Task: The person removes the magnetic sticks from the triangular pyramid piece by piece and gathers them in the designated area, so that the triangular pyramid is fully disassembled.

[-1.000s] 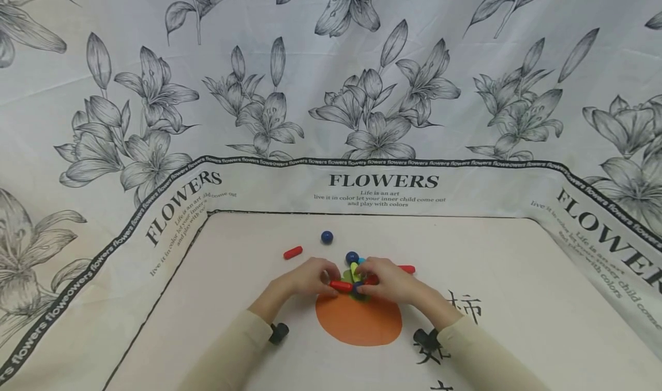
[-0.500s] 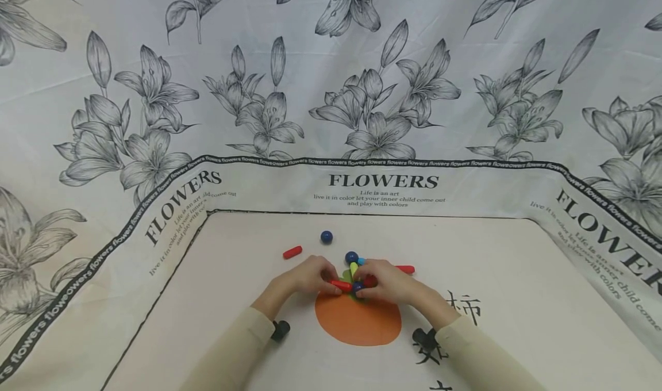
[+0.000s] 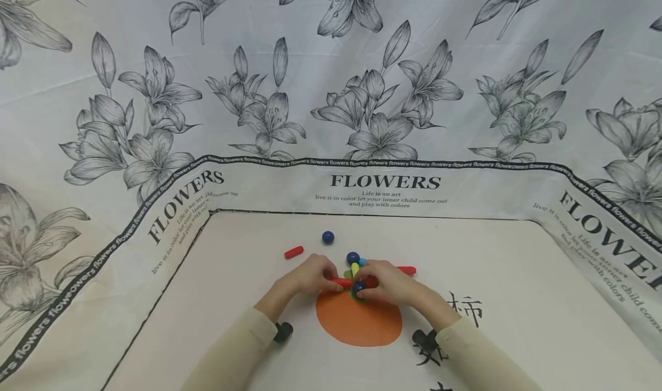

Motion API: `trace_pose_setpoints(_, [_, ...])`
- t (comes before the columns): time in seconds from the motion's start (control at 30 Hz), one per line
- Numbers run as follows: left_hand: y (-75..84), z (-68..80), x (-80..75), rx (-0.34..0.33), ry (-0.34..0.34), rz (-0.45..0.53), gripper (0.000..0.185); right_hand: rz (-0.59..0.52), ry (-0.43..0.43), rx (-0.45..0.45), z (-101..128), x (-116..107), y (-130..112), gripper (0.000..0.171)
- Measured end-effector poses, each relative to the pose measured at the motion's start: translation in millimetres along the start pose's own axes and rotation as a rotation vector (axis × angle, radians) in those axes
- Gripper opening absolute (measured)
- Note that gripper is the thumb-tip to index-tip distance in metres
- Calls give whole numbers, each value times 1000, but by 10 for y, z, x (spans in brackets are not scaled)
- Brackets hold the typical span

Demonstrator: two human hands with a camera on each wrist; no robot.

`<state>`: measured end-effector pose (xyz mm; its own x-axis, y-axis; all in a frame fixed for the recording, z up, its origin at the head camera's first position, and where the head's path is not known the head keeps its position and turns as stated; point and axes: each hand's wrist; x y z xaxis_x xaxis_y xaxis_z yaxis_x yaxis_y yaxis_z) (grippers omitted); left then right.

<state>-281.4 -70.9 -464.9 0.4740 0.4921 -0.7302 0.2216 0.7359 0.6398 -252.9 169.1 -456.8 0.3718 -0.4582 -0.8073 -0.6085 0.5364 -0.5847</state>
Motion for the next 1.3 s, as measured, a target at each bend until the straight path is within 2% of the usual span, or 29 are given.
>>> trace_pose_setpoints(0.2, [4, -4, 14, -21, 37, -19, 11, 6, 0, -5, 5, 2, 4, 22])
trace_pose_setpoints(0.4, [-19, 109, -46, -64, 90, -37, 14, 17, 4, 16, 2, -4, -42, 22])
trace_pose_setpoints(0.67, [-278, 329, -198, -68, 177, -47, 12, 53, 8, 33, 12, -6, -63, 23])
trace_pose_setpoints(0.83, [-447, 421, -326, -142, 238, -55, 15, 45, 3, 34, 15, -4, -41, 23])
trace_pose_setpoints(1.07, [-635, 459, -487, -248, 275, -32, 22, 46, -5, 43, 5, -7, -35, 23])
trace_pose_setpoints(1.3, [-755, 452, -556, -278, 264, -70, 19, 35, -13, 31, 6, -17, -49, 24])
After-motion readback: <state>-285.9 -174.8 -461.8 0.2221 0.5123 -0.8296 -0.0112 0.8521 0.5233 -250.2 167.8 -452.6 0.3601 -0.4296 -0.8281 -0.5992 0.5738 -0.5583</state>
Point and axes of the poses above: each hand's wrist, its own z-axis away from the middle knuckle, its own x-axis out of the palm, y = z × x, and after that the axes turned 7 degrees about -x, right-handed
